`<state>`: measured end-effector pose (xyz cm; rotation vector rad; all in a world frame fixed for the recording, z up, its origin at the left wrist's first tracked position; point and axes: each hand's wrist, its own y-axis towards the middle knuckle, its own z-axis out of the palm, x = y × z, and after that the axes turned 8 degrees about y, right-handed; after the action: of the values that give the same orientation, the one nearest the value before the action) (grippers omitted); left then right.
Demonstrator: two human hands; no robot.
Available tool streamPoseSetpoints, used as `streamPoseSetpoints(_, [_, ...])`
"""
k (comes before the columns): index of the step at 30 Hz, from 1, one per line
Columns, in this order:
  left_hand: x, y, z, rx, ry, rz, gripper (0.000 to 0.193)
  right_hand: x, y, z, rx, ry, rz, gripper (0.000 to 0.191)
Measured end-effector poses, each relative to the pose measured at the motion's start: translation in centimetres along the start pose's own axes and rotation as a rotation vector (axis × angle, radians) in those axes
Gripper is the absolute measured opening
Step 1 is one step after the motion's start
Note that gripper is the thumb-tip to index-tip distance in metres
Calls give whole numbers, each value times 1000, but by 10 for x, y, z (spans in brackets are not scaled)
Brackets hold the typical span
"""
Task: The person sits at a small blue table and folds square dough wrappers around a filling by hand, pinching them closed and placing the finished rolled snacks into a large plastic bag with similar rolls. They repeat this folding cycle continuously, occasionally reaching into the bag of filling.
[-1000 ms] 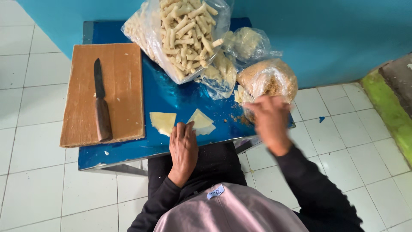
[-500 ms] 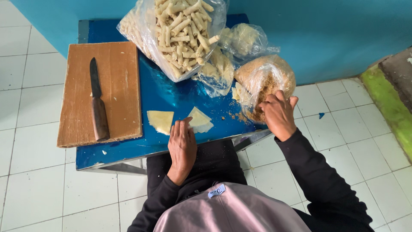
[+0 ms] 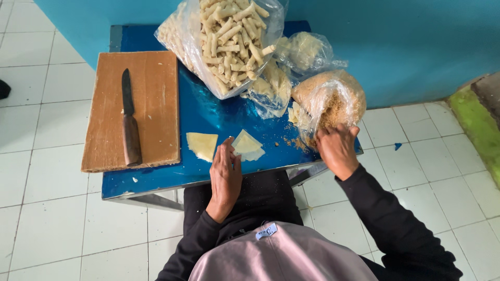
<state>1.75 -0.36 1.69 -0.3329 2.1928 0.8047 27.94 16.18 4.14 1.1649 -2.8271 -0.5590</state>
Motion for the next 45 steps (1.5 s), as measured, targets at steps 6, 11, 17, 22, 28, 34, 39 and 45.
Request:
streamPoseSetpoints(6, [4, 0, 2, -9, -28, -15, 59, -12, 14, -22, 77, 146, 47, 13])
streamPoseSetpoints(11, [7, 0, 5, -20, -39, -18, 58, -2, 26, -36, 17, 476, -21, 12])
streamPoseSetpoints(17, [6, 0, 6, -32, -40, 18, 56, 85, 55, 16, 111, 659, -198, 19])
streamPoseSetpoints(22, [2, 3, 4, -32, -46, 46, 57, 122, 49, 27, -21, 719, -328, 11])
streamPoseSetpoints(28, [3, 7, 2, 95, -77, 17, 61, 111, 26, 8, 11, 532, -327, 46])
streamPoseSetpoints(34, [8, 7, 1, 76, -47, 116, 58, 106, -4, 0, -30, 74, -418, 53])
streamPoseSetpoints(39, [9, 6, 2, 74, -80, 84, 59, 71, 5, 0, -38, 282, -302, 28])
streamPoseSetpoints(45, [9, 3, 3, 28, -111, 28, 59, 65, 15, 24, -171, 353, -184, 22])
